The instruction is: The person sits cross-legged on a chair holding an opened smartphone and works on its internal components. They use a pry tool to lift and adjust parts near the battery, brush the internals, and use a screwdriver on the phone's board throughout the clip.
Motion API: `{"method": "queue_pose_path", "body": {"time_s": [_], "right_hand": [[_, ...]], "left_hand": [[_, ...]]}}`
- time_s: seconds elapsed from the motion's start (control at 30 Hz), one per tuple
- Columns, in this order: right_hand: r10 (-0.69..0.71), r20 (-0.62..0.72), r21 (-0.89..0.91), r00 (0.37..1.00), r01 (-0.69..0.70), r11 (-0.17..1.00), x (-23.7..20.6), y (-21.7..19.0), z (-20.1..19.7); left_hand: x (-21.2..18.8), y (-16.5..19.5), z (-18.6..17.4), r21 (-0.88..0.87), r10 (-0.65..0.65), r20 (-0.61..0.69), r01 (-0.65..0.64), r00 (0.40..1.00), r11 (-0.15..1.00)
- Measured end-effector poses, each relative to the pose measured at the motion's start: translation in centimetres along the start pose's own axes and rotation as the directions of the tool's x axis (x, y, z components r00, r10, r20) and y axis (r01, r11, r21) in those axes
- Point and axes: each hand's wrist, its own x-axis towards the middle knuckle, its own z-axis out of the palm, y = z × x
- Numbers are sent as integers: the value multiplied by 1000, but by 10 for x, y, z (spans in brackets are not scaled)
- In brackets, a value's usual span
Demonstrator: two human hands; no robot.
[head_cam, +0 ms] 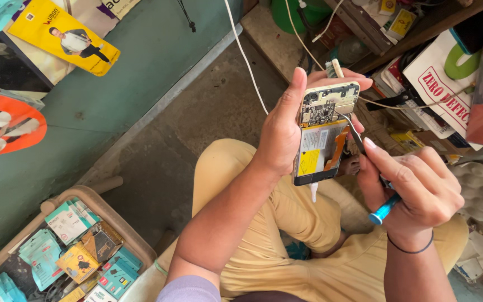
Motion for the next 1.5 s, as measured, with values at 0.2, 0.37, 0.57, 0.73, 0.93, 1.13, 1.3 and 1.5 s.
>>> {"method": "queue_pose_path", "body": {"time_s": [0.2,0.37,0.57,0.73,0.93,1.13,1.3,1.5], "right_hand": [[-32,12,-9,999,32,999,2,-9,-1],[-66,9,-58,998,66,996,5,-17,0],[-78,-1,-93,997,78,993,7,-23,0],[-83,0,-71,997,83,994,9,-26,-1],[-84,6,-92,996,85,992,10,-29,-1],[-65,9,-83,998,65,994,9,-29,-2],[-93,22,-63,995,94,994,8,-27,-3],[-61,31,-70,998,63,996,7,-24,-5]], "left_hand": [[1,0,-1,10,5,-12,-5,1000,1000],[0,0,-1,17,2,-12,-2,1000,1000],[1,0,-1,-2,-11,-29,11,1000,1000],[1,-1,-1,-9,-4,-10,4,1000,1000],[1,0,-1,-15,-1,-26,1,1000,1000],[1,-2,-2,-44,-13,-9,12,1000,999],[1,-1,-3,-61,-17,-22,16,1000,998],[2,-3,-3,-60,-15,-10,15,1000,998]]}}
